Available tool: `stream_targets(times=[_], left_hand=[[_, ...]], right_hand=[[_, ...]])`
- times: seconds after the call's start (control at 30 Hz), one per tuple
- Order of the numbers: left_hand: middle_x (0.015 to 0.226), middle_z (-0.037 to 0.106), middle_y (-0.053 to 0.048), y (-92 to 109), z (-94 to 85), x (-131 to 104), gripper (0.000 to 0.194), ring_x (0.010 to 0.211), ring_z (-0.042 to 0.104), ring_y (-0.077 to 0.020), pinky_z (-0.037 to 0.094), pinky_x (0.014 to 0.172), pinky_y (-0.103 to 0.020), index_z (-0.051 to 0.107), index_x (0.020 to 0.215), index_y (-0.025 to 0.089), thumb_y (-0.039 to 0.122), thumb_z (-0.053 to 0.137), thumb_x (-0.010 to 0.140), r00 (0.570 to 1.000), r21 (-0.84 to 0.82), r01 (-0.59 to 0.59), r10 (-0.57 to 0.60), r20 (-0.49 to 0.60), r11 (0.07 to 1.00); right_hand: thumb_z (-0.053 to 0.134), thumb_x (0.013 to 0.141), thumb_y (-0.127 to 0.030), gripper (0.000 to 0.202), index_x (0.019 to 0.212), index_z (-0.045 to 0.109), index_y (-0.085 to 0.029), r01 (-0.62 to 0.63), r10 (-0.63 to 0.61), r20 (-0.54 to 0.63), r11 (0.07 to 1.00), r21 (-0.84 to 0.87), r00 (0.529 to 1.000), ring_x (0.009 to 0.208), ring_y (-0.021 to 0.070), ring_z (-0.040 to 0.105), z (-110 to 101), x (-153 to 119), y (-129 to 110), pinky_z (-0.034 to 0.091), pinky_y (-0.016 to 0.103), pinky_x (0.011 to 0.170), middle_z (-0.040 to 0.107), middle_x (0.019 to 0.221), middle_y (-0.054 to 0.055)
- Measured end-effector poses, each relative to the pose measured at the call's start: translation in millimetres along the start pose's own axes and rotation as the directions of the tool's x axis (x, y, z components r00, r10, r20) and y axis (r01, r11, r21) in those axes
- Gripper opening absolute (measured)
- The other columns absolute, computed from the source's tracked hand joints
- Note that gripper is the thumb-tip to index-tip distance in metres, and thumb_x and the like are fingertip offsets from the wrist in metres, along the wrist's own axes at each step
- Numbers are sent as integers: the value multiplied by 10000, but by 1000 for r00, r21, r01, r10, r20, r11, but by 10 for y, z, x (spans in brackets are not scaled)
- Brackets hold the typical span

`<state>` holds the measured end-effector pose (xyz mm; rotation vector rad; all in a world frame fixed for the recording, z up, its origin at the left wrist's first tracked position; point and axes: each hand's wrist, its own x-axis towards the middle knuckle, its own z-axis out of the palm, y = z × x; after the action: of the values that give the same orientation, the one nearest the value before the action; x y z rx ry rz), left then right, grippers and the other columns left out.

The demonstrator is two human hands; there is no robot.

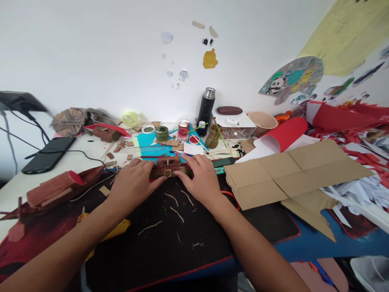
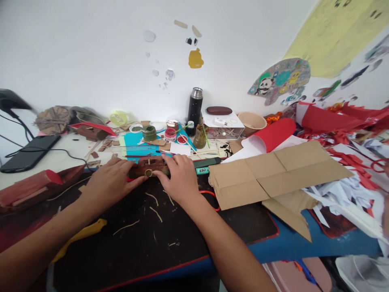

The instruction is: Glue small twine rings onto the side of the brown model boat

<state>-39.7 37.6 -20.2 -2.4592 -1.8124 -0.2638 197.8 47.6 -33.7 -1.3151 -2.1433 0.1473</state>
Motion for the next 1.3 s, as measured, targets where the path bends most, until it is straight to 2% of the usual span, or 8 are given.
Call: stream_targets(times=[0.13, 0.27, 0.47, 0.63, 0.77, 0.87, 1.13, 1.3], left_hand=[[1028, 810, -209, -8, 2, 3, 411, 1111, 687, -455, 537, 959, -557, 760, 1043, 206, 579, 602, 979, 1000, -19, 12, -12, 10, 1000], [1039, 810, -210, -8, 0, -5, 440, 1121, 688, -449, 542, 969, -549, 765, 1059, 199, 598, 593, 995, 1000, 5, 1, -1, 12, 1000], [1052, 817, -205, -3, 10, -13, 433, 1133, 697, -437, 541, 987, -534, 762, 1080, 189, 582, 596, 1003, 1000, 54, -16, 15, 22, 998], [1048, 822, -191, 4, 12, -13, 396, 1124, 706, -429, 541, 972, -523, 763, 1064, 214, 565, 591, 1000, 1000, 51, -4, 3, 22, 999], [1036, 826, -196, 17, 7, -10, 380, 1112, 713, -435, 548, 961, -529, 769, 1038, 214, 552, 601, 992, 1000, 24, 6, -7, 18, 1000], [1018, 822, -200, 19, -1, -1, 387, 1102, 717, -441, 550, 958, -533, 773, 1020, 213, 559, 603, 986, 1000, 13, 12, -12, 17, 1000], [947, 810, -205, 27, -71, 54, 525, 1023, 752, -425, 560, 837, -486, 792, 980, 192, 632, 511, 1032, 997, 17, 52, -52, 55, 999], [901, 819, -205, 50, -78, 85, 574, 967, 755, -432, 549, 814, -497, 820, 935, 204, 670, 497, 1020, 997, 43, 59, -61, 51, 997]], right_hand=[[727, 1069, -529, 524, 1436, 730, -154, 13, -11, 53, 999, -39, 999, 1174, 362, 644, 75, -7, -35, 522, 496, 1023, 729, 1214, 177], [754, 1058, -497, 540, 1441, 717, -118, 22, -20, 59, 999, -36, 998, 1184, 364, 639, 111, -25, -53, 521, 502, 1043, 722, 1253, 192], [764, 1050, -484, 604, 1524, 648, -129, 19, -16, 59, 999, -49, 998, 1194, 372, 634, 155, -62, -49, 508, 520, 1059, 718, 1276, 193], [725, 1073, -499, 551, 1507, 647, -169, 1, 0, 45, 1000, -27, 999, 1237, 367, 634, 199, -71, -55, 488, 524, 1097, 724, 1320, 180], [734, 1071, -465, 521, 1480, 655, -153, -11, 12, 37, 1000, -29, 999, 1219, 368, 645, 208, -55, -65, 492, 518, 1086, 735, 1302, 181], [725, 1076, -437, 467, 1463, 658, -183, -23, 24, 50, 999, -25, 998, 1211, 368, 648, 208, -45, -70, 494, 518, 1070, 742, 1293, 167], [743, 1066, -406, 469, 1451, 651, -154, -32, 32, 53, 999, -10, 998, 1210, 363, 655, 208, -57, -86, 490, 507, 1070, 748, 1300, 171], [735, 1067, -406, 468, 1470, 643, -185, -35, 36, 62, 999, -11, 997, 1207, 364, 658, 206, -66, -92, 489, 519, 1074, 750, 1298, 163]])
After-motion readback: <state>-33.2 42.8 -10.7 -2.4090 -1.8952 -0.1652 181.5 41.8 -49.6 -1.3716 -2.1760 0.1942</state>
